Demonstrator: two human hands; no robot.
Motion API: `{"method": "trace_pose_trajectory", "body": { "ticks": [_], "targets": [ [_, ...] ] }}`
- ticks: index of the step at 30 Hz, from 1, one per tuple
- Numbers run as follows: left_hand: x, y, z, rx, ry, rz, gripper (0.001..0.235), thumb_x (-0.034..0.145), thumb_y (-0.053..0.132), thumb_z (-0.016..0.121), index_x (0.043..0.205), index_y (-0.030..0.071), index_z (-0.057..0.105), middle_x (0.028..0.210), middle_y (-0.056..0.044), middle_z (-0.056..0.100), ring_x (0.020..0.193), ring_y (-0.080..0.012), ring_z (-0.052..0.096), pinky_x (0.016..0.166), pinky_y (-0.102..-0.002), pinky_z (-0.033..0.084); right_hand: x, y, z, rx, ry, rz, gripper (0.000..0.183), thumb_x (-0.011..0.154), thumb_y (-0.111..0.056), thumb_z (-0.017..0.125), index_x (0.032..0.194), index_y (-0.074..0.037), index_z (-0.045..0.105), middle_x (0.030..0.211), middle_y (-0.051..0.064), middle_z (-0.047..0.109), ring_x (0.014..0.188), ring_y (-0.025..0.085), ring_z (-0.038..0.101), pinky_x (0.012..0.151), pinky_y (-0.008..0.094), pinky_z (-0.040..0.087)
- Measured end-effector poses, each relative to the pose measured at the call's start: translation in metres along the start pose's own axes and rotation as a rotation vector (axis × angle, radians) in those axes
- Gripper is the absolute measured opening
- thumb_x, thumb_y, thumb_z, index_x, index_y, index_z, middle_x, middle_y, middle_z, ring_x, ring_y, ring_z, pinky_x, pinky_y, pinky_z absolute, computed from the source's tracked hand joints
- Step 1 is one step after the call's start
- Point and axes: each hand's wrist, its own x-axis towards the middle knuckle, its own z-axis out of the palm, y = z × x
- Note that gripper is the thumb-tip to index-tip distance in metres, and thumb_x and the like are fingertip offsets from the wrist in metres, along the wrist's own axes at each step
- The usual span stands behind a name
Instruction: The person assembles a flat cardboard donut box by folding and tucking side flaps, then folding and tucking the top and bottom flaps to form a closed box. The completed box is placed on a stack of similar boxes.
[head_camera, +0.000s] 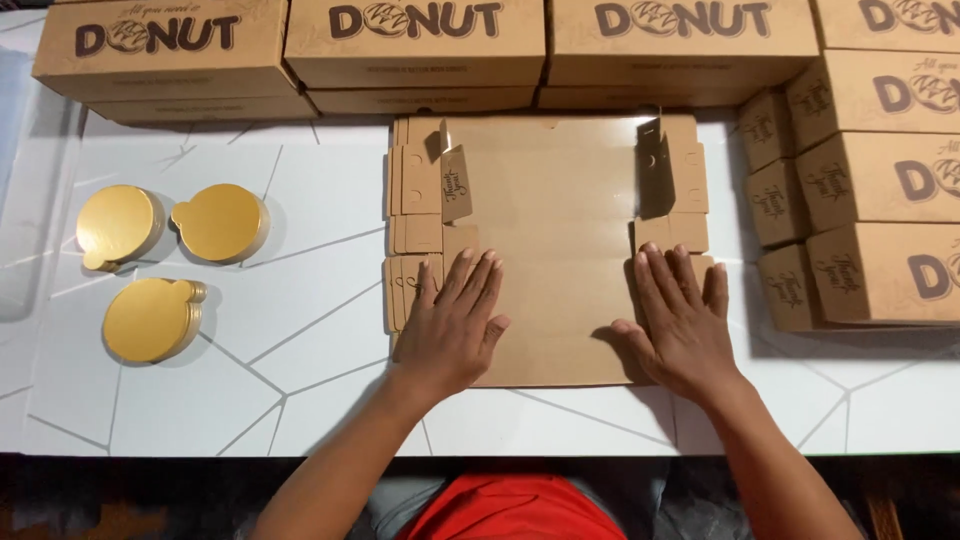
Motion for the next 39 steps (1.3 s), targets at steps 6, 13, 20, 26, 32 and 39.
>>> {"method": "trace_pose_trajectory", "body": {
  "ticks": [6,13,20,26,32,39],
  "targets": [
    [0.004,0.005,-0.007,0.083,-0.074,-0.017,0.064,0.108,0.051,0.02,0.16,0.017,0.034,0.168,-0.011,0.027,0.155,-0.0358,0.021,0.117,-0.072,0.013,0.003,-0.009,-0.003,-0.006,0.062,0.018,0.085,0.097,-0.075,0.032,0.165,-0.025,0.032,0.173,0.004,0.025,0.162,0.032,0.01,0.124,0.064,-0.005],
    [-0.018,-0.027,0.003,-0.276,0.358,0.212,0.048,0.11,0.035,0.035,0.151,0.018,0.054,0.169,-0.006,0.032,0.158,-0.0352,0.018,0.124,-0.06,0.005,-0.015,0.001,-0.025,0.202,0.214,-0.201,0.073,0.096,-0.058,0.046,0.163,-0.033,0.031,0.176,0.005,0.007,0.161,0.029,-0.003,0.125,0.058,-0.003],
    [-0.026,-0.055,-0.047,0.149,0.333,0.774,0.046,0.076,-0.003,0.065,0.12,0.006,0.073,0.116,-0.008,0.074,0.127,-0.0298,0.063,0.117,-0.065,0.036,-0.032,0.034,-0.057,-0.078,0.325,-0.463,0.047,0.097,-0.054,0.048,0.121,-0.024,0.076,0.141,0.004,0.063,0.151,0.036,0.045,0.13,0.055,0.002],
    [-0.056,-0.078,-0.049,0.155,0.168,0.583,0.068,0.056,0.018,0.08,0.121,0.005,0.065,0.106,-0.007,0.066,0.104,-0.025,0.061,0.109,-0.053,0.045,-0.059,0.054,-0.064,-0.168,0.253,-0.435,0.067,0.081,-0.07,0.057,0.132,-0.028,0.066,0.135,0.0,0.067,0.136,0.026,0.058,0.122,0.054,0.024],
    [-0.056,-0.082,-0.028,-0.193,0.275,0.487,0.073,0.064,0.01,0.084,0.132,-0.001,0.059,0.116,-0.015,0.068,0.105,-0.0346,0.065,0.098,-0.048,0.055,-0.057,0.075,-0.051,-0.076,0.129,-0.473,0.08,0.075,-0.047,0.071,0.149,-0.023,0.051,0.143,0.003,0.061,0.123,0.024,0.061,0.109,0.05,0.044],
    [-0.066,-0.068,0.009,-0.291,0.492,0.243,0.093,0.074,0.022,0.092,0.147,0.003,0.039,0.13,-0.019,0.063,0.116,-0.033,0.067,0.095,-0.04,0.061,-0.058,0.053,-0.03,0.138,0.286,-0.374,0.101,0.067,-0.054,0.089,0.147,-0.006,0.048,0.116,0.018,0.07,0.091,0.038,0.063,0.073,0.05,0.055]
  ]
}}
